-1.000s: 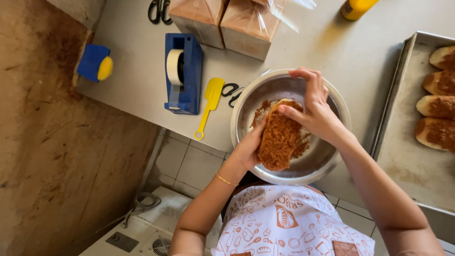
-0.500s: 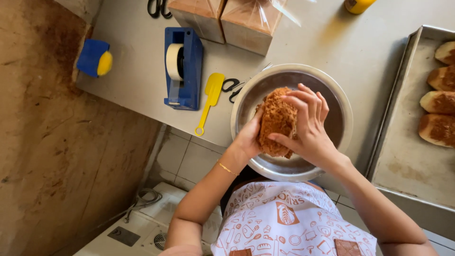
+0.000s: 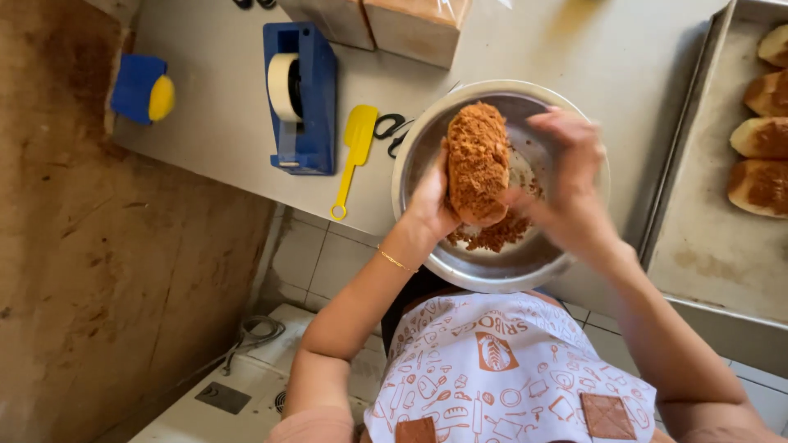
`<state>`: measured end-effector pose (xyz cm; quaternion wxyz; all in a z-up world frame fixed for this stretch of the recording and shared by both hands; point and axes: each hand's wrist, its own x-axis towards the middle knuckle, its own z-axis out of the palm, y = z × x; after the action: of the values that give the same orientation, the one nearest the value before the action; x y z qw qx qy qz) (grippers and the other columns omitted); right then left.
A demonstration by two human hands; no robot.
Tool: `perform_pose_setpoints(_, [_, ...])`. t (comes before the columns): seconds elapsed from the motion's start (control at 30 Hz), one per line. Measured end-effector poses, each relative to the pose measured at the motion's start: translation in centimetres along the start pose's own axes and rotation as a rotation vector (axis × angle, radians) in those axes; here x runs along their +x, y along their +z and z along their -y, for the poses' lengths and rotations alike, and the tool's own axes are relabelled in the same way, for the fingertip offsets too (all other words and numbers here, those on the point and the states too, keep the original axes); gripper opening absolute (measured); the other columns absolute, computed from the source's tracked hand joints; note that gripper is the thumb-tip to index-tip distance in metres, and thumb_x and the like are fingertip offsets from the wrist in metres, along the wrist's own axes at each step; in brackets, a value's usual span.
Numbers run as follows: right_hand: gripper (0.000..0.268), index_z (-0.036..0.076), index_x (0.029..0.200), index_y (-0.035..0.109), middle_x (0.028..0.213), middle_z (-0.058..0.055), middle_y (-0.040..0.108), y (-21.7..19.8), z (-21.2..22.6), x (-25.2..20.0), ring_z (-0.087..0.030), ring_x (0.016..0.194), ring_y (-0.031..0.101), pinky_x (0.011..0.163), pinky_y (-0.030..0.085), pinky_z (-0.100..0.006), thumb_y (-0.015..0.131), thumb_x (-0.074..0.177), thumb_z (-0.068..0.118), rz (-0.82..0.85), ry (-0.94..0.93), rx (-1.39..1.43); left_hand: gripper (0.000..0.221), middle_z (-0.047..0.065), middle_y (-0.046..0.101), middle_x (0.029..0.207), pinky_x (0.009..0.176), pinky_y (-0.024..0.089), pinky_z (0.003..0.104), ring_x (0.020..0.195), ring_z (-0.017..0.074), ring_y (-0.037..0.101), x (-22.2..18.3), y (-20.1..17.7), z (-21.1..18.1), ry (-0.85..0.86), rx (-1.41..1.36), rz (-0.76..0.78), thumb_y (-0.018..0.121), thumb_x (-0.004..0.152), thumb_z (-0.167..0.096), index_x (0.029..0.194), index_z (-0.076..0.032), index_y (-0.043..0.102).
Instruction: Applying sauce and meat floss toppings to bread buns in a bakery production area.
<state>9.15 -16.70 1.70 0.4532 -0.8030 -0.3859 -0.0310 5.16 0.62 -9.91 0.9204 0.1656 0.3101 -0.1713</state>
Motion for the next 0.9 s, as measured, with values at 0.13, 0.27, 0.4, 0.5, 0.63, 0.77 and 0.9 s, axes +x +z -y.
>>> perform_pose_setpoints(0.13, [0.065,0.004,0.138,0.033,0.124,-0.016,0.047,-1.3,-1.1,-2.5,-0.035,0.118,0.049,0.106,0.034,-0.050,0.074,0.093,0.026,-0.042,0.213,0.132,0.079,0.013,0.055,0.147,0.115,0.043,0.045,0.134,0.0294,0.053,-3.1,3.7,-0.4,0.106,-0.047,-0.117,0.062,0.088,-0.070,0.146,-0.016,0.053])
perform_pose_setpoints(0.27, [0.091,0.005,0.143,0.024,0.130,-0.022,0.044,2.9,-0.9,-7.5,-0.039,0.109,0.056,0.093,0.052,-0.052,0.085,0.077,0.021,-0.062,0.366,0.293,0.078,0.010,0.053,0.149,0.114,0.044,0.044,0.136,0.0286,0.052,-3.7,5.6,1.1,0.204,-0.145,-0.188,0.055,0.091,-0.073,0.147,-0.019,0.053])
perform_pose_setpoints(0.4, [0.107,0.003,0.149,0.013,0.141,-0.023,0.032,4.9,-0.1,-7.8,-0.037,0.115,0.053,0.097,0.049,-0.050,0.089,0.074,0.013,-0.181,0.390,0.415,0.074,0.013,0.055,0.146,0.111,0.046,0.045,0.134,0.0312,0.053,-4.4,7.1,2.7,0.265,-0.159,-0.258,0.054,0.092,-0.071,0.144,-0.018,0.056])
perform_pose_setpoints(0.5, [0.110,0.006,0.150,0.012,0.140,-0.020,0.035,5.2,0.1,-7.2,-0.027,0.112,0.052,0.101,0.045,-0.042,0.090,0.073,0.005,-0.306,0.388,0.468,0.072,0.016,0.054,0.145,0.114,0.042,0.049,0.134,0.0325,0.052,-6.4,9.5,2.4,0.378,-0.121,-0.353,0.064,0.091,-0.058,0.143,-0.011,0.050])
perform_pose_setpoints(0.63, [0.114,0.008,0.151,0.011,0.137,-0.020,0.039,4.8,0.1,-7.1,-0.026,0.110,0.052,0.098,0.047,-0.040,0.090,0.070,-0.001,-0.335,0.366,0.430,0.075,0.024,0.008,0.167,0.122,0.012,0.060,0.152,0.0454,0.013,-8.5,9.4,1.4,0.491,0.425,-0.216,0.034,0.105,-0.051,0.161,-0.007,0.012])
perform_pose_setpoints(0.77, [0.115,0.008,0.151,0.007,0.137,-0.023,0.037,4.5,0.0,-7.2,-0.031,0.114,0.051,0.098,0.048,-0.043,0.089,0.071,-0.003,-0.337,0.343,0.380,0.090,0.022,0.017,0.166,0.121,-0.008,0.060,0.153,0.0449,0.006,-6.1,4.7,0.6,0.718,0.940,-0.126,0.024,0.101,-0.070,0.161,-0.004,0.019])
perform_pose_setpoints(0.9, [0.115,0.008,0.152,0.008,0.136,-0.022,0.038,5.0,-0.4,-7.6,-0.030,0.113,0.051,0.097,0.048,-0.044,0.088,0.071,-0.004,-0.329,0.345,0.370,0.080,0.014,0.023,0.167,0.123,-0.017,0.045,0.153,0.0361,0.019,-5.0,2.6,1.1,0.758,0.978,0.021,0.034,0.104,-0.066,0.164,-0.013,0.021])
